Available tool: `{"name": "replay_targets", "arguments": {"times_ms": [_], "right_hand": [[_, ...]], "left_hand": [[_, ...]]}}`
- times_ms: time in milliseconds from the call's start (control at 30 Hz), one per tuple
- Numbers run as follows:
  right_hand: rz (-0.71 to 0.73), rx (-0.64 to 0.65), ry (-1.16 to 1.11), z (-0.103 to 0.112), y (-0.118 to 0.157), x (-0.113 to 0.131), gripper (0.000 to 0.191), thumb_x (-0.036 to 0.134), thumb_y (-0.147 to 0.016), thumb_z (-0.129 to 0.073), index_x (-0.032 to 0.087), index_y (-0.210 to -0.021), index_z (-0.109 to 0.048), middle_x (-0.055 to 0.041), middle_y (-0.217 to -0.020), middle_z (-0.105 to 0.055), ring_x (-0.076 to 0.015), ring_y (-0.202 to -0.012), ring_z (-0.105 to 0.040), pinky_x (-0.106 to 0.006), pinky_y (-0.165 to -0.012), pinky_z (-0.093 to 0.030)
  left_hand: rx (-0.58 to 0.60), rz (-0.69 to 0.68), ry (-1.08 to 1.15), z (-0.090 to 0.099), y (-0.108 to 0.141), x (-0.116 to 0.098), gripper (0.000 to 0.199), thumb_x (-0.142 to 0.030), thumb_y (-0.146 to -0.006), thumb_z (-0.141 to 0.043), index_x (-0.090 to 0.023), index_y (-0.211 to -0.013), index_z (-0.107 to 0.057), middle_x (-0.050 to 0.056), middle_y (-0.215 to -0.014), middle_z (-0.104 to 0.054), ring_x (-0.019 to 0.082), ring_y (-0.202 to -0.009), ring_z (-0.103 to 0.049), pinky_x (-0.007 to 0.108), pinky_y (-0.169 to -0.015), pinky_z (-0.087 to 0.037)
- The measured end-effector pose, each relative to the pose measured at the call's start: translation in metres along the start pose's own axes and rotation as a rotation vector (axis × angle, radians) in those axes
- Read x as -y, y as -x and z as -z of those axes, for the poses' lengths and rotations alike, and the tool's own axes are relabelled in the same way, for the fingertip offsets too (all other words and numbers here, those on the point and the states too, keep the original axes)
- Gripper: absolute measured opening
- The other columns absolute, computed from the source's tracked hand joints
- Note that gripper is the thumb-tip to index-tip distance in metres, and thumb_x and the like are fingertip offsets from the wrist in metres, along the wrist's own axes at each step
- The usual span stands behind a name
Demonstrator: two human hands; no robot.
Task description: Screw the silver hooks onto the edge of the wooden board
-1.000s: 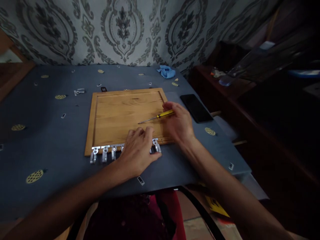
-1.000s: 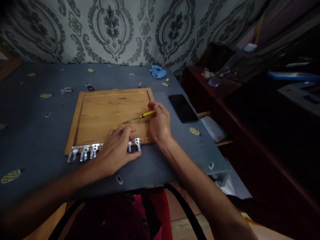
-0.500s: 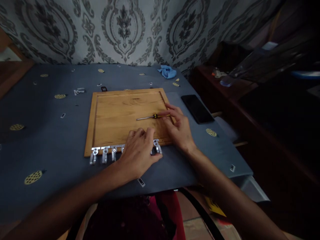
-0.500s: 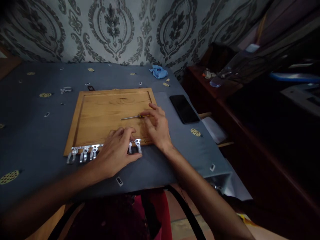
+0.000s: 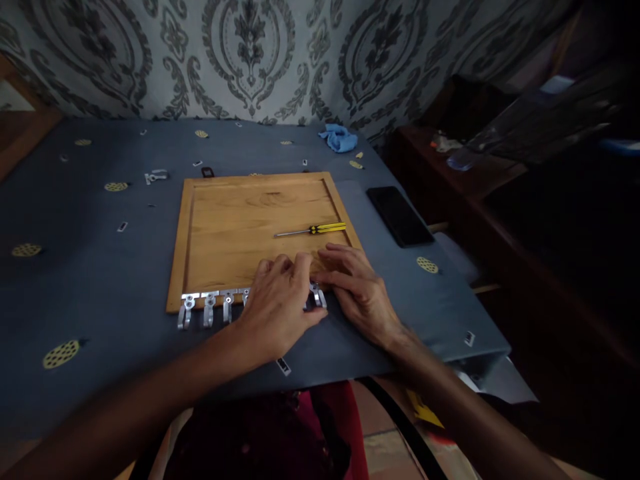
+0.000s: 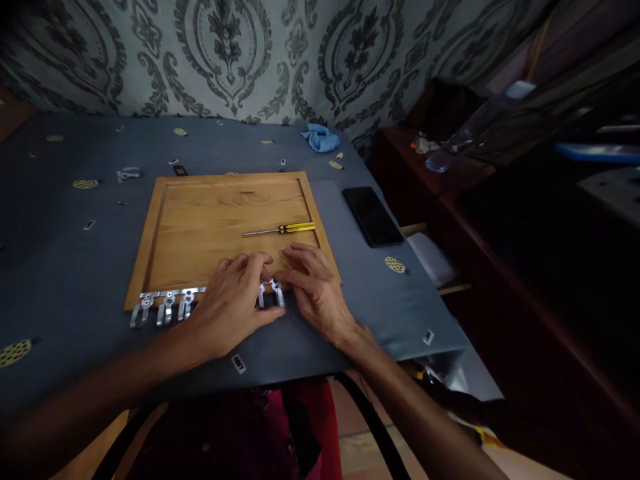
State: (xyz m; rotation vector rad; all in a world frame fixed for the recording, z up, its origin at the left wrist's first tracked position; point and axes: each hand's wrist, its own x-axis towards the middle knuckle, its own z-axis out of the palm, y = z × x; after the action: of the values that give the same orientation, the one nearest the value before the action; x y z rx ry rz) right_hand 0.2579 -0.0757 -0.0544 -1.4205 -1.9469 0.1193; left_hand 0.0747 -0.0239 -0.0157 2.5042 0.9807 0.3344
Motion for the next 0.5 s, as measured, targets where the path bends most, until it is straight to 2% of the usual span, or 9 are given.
{"name": "replay_targets", "arguments": {"times_ms": [167,267,400,500], "right_hand": [[0.054,-0.022,-0.024,0.0,0.001,-0.001,0.037,0.007,-0.09,-0.05,0.032,-0.095,-0.077,-0.0072,-0.119,-0.071,-0.0287,-0.122,-0.061,-0.058,-0.099,-0.053],[0.095,-0.038,-0.042,0.003,-0.003,-0.001,0.034,0.007,-0.089,-0.051,0.029,-0.094,-0.076,-0.008,-0.114,-0.072,-0.0285,-0.119,-0.064,-0.053,-0.095,-0.056],[0.104,-0.059,-0.048,0.002,-0.021,-0.009,0.028,0.016,-0.092,-0.052,0.03,-0.102,-0.073,-0.0079,-0.113,-0.073,-0.0286,-0.108,-0.07,-0.05,-0.089,-0.06],[0.061,-0.03,-0.092,-0.001,-0.044,-0.019,0.022,0.026,-0.093,-0.053,0.033,-0.095,-0.074,-0.0062,-0.106,-0.076,-0.0293,-0.099,-0.073,-0.045,-0.079,-0.063]], "left_hand": [[-0.022,0.012,0.015,-0.001,0.001,0.0,0.048,-0.033,-0.08,-0.077,-0.02,-0.113,-0.045,0.008,-0.108,-0.067,0.03,-0.106,-0.06,0.046,-0.093,-0.045],[-0.003,0.008,0.006,0.0,0.001,-0.001,0.047,-0.037,-0.08,-0.078,-0.018,-0.111,-0.047,0.009,-0.108,-0.067,0.03,-0.106,-0.06,0.046,-0.093,-0.046],[0.025,-0.036,-0.006,0.001,-0.002,0.001,0.056,-0.044,-0.08,-0.077,-0.013,-0.116,-0.048,0.014,-0.114,-0.066,0.032,-0.112,-0.058,0.048,-0.097,-0.045],[0.047,0.005,0.012,-0.003,-0.004,0.003,0.06,-0.048,-0.081,-0.074,-0.011,-0.12,-0.047,0.016,-0.114,-0.067,0.034,-0.115,-0.057,0.051,-0.102,-0.043]]}}
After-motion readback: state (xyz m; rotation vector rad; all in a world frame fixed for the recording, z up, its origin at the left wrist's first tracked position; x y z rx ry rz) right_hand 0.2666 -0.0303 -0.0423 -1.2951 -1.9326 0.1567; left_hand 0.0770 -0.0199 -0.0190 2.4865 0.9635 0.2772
